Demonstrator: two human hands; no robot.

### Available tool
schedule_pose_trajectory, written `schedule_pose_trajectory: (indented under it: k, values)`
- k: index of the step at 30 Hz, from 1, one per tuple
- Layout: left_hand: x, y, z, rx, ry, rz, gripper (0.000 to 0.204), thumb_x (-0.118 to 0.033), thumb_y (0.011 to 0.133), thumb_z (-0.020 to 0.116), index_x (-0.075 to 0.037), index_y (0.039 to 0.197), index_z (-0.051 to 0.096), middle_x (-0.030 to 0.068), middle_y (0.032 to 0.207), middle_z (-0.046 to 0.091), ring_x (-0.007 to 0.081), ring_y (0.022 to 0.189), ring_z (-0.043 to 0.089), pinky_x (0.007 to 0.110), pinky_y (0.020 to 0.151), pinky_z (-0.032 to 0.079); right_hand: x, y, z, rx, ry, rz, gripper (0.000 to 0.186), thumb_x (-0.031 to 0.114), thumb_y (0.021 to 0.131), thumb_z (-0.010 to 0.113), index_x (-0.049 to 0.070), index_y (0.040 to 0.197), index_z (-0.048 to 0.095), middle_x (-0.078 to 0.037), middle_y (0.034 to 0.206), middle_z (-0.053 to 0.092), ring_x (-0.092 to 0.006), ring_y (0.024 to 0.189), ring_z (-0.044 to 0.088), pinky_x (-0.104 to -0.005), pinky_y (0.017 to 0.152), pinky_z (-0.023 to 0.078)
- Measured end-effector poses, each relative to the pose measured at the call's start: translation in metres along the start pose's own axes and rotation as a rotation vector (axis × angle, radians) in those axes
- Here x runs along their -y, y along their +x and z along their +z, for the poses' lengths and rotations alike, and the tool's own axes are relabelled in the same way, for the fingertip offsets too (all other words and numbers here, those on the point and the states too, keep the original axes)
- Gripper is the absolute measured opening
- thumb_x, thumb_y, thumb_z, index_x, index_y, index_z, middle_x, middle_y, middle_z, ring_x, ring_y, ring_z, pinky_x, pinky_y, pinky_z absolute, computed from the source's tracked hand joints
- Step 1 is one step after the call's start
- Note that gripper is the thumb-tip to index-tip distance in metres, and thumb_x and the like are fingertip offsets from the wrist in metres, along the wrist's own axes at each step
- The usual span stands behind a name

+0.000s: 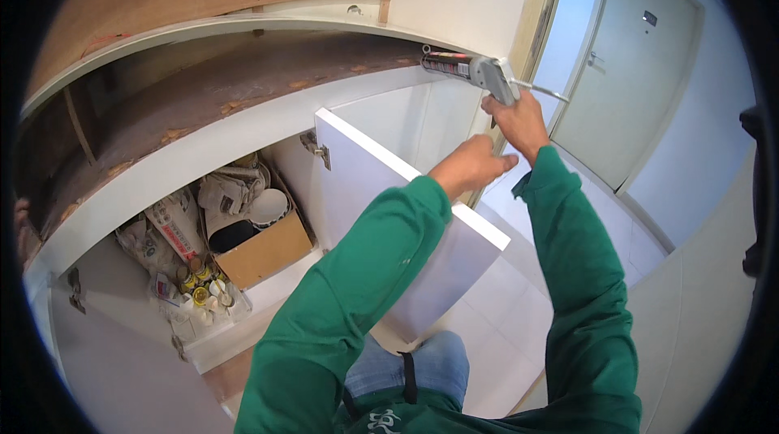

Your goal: The person prepares a caulking gun by inserting a sealant tube, puncturing the seal, and attaching the nozzle. They then apply sealant along the top edge of a curved cabinet interior.

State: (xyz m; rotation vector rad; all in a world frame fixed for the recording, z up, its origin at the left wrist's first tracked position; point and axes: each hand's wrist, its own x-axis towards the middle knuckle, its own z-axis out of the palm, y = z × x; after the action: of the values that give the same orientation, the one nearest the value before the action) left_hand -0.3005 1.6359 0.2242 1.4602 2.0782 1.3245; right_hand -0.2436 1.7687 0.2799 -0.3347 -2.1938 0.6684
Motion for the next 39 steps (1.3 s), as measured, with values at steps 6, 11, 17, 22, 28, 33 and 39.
schedule_pose_trajectory:
  k: [6,11,17,22,28,33,39]
  values:
    - [-0.009,-0.047,-0.006,-0.168,0.370,0.093,0.049,-0.043,0.102,0.067,0.006,0.101,0.073,0.0264,0.084,0.074,0.0470,0.087,0.073,0.054,0.083,0.056,-0.049,0.000,0.026,-0.032,0.646,0.299,0.033,0.021,0.095,0.069,-0.008,0.111,0.071,-0.017,0.103,0.078,-0.0278,0.096,0.076,-0.0403,0.093,0.056]
    - [-0.017,-0.062,-0.015,0.003,0.345,-0.041,0.051,-0.047,0.102,0.065,0.003,0.102,0.076,0.0234,0.088,0.076,0.0430,0.087,0.074,0.052,0.081,0.057,-0.080,0.026,0.028,0.019,0.949,0.403,0.022,0.018,0.101,0.066,-0.001,0.111,0.068,-0.018,0.105,0.077,-0.0315,0.104,0.077,-0.0429,0.097,0.057]
    - [-0.021,-0.071,-0.019,0.002,0.314,-0.015,0.052,-0.050,0.101,0.064,0.000,0.106,0.078,0.0205,0.091,0.077,0.0406,0.091,0.075,0.051,0.083,0.056,-0.088,0.039,0.031,-0.029,1.082,0.493,0.017,0.020,0.103,0.065,0.003,0.104,0.065,-0.017,0.105,0.075,-0.0325,0.105,0.077,-0.0432,0.095,0.060]
    - [-0.020,-0.078,-0.026,0.034,0.308,-0.014,0.051,-0.050,0.101,0.065,-0.001,0.108,0.077,0.0212,0.090,0.077,0.0408,0.091,0.074,0.051,0.083,0.056,-0.093,0.054,0.030,-0.074,1.051,0.550,0.019,0.023,0.103,0.066,0.004,0.098,0.062,-0.015,0.097,0.072,-0.0314,0.098,0.077,-0.0448,0.087,0.066]
    - [-0.016,-0.083,-0.029,0.061,0.273,0.015,0.053,-0.049,0.100,0.066,0.002,0.111,0.077,0.0230,0.090,0.077,0.0410,0.089,0.075,0.051,0.082,0.057,-0.101,0.056,0.038,-0.080,1.027,0.598,0.023,0.024,0.101,0.065,0.012,0.087,0.053,-0.002,0.069,0.054,-0.0197,0.059,0.059,-0.0429,0.061,0.058]
    - [-0.015,-0.085,-0.029,0.048,0.257,0.017,0.053,-0.047,0.101,0.067,0.004,0.112,0.077,0.0233,0.089,0.077,0.0410,0.090,0.075,0.050,0.082,0.058,-0.102,0.044,0.045,-0.092,0.915,0.591,0.018,0.019,0.094,0.064,0.013,0.083,0.051,0.000,0.065,0.046,-0.0176,0.055,0.052,-0.0394,0.054,0.049]
    - [-0.015,-0.087,-0.028,-0.009,0.246,0.045,0.052,-0.047,0.101,0.067,0.003,0.112,0.077,0.0220,0.088,0.078,0.0400,0.088,0.075,0.050,0.082,0.058,-0.089,0.037,0.048,-0.122,0.626,0.579,0.016,0.019,0.089,0.065,0.009,0.079,0.057,-0.003,0.061,0.050,-0.0192,0.056,0.054,-0.0399,0.053,0.046]
